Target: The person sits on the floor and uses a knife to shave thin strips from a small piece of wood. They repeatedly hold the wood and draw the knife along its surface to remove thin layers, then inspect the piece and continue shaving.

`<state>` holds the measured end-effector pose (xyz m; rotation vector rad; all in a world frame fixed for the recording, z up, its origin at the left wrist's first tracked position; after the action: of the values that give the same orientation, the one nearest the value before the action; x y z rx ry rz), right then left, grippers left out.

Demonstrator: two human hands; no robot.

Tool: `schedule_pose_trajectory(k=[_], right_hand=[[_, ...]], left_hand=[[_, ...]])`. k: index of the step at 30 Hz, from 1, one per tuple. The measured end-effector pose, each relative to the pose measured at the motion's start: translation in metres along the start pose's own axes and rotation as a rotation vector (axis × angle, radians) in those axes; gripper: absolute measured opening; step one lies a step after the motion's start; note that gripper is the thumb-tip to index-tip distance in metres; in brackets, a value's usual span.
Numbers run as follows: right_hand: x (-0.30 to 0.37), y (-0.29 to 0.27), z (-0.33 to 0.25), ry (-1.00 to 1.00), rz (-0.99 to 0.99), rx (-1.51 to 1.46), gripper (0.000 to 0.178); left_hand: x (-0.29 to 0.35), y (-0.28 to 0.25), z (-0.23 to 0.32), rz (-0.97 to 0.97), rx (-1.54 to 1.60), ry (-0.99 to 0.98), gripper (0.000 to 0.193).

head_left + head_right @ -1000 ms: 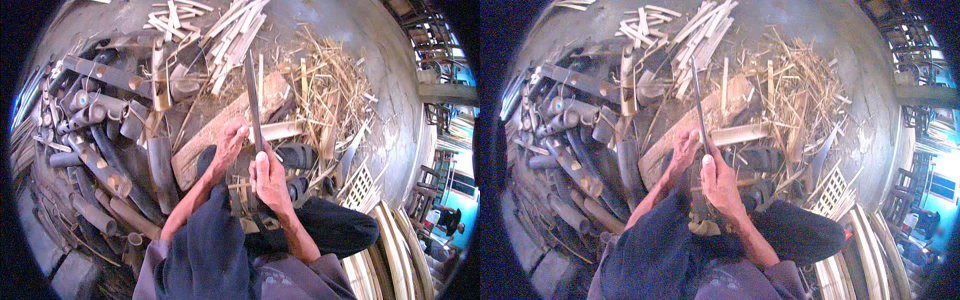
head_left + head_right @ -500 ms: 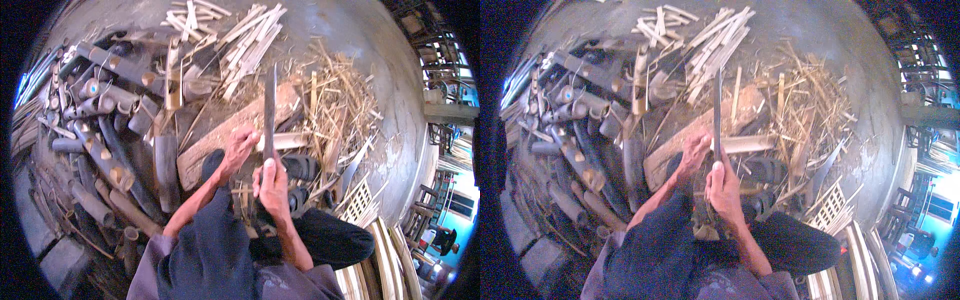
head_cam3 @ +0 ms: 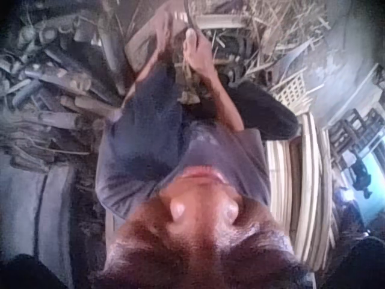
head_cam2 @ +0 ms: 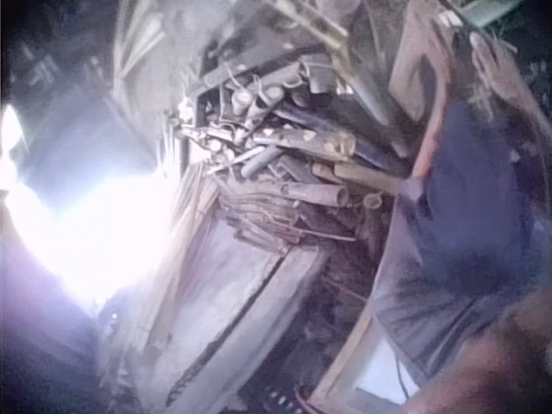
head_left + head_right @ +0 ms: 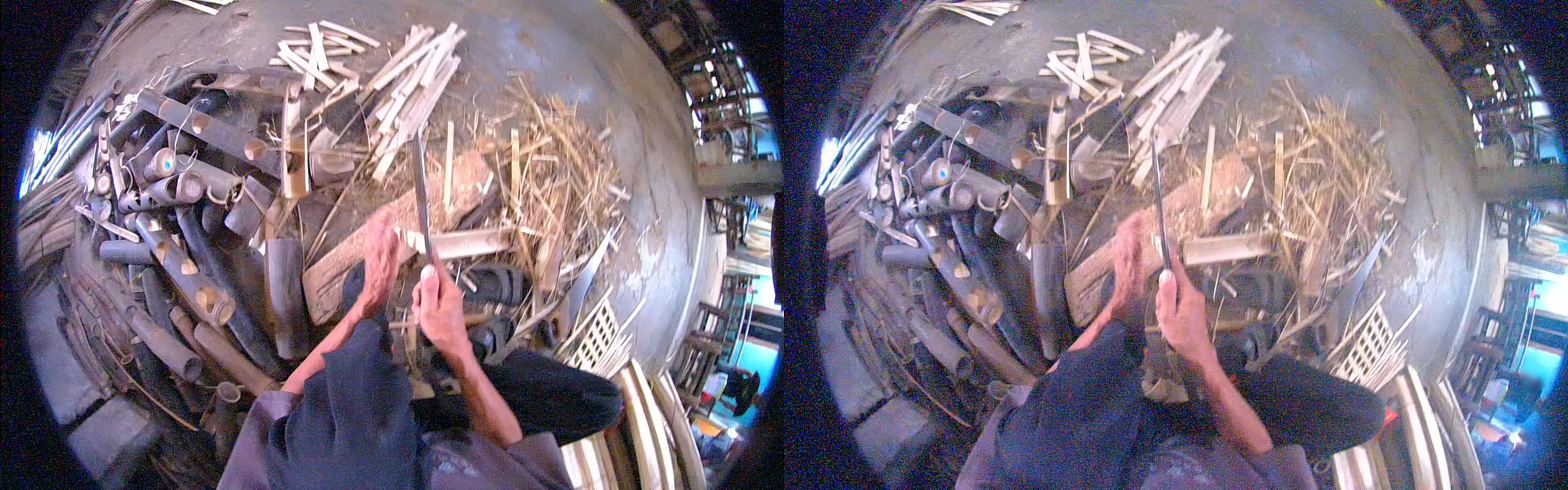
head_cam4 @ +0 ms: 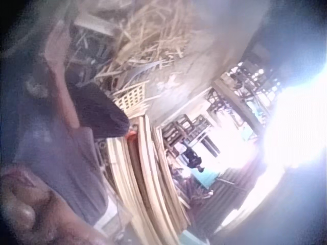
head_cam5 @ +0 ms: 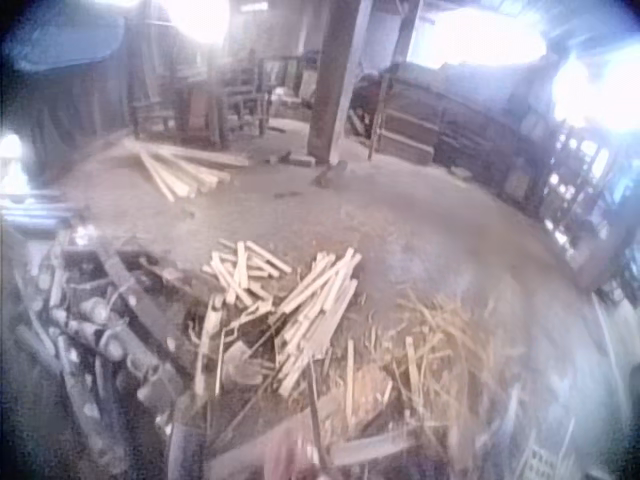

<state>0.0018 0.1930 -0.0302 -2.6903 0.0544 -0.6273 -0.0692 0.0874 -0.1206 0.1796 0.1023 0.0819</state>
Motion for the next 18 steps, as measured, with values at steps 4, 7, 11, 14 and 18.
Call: schedule_pose_trajectory(k=[4,7,11,14,18], right_hand=[[0.011,-0.013,-0.021,-0.020,-0.025,-0.097,0.049],[-0.018,0.002,0.022,0.041,-0.044,0.096,0.051],[-0.027,-0.011,0.016,-0.104,0.018,0.199,0.052],[-0.023,-0.016,0.023,0.045,-0.086,0.115,0.051],[-0.013,-0.024,0.002,-0.218,0.090,0.181,0.052]], left_hand=[[-0.014,-0.033,0.040,-0.213,-0.242,-0.169,0.038],[-0.009,-0.015,0.070,-0.468,-0.489,0.176,0.036],[-0.024,0.021,0.106,-0.567,-0.496,-0.249,0.039],[-0.025,0.029,0.104,-0.521,-0.572,-0.318,0.047],[-0.024,0.042,0.106,-0.614,-0.646,-0.223,0.050]])
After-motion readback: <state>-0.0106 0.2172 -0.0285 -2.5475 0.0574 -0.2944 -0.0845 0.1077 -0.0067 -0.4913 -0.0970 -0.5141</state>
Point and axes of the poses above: each hand's wrist, its own x-axis away from the middle knuckle, its own y-axis out of the palm, z = x × y, the point moved 4 cm from there along -x, towards the middle knuckle, and after that the axes turned 14 degrees about x, right-handed, at the moved point
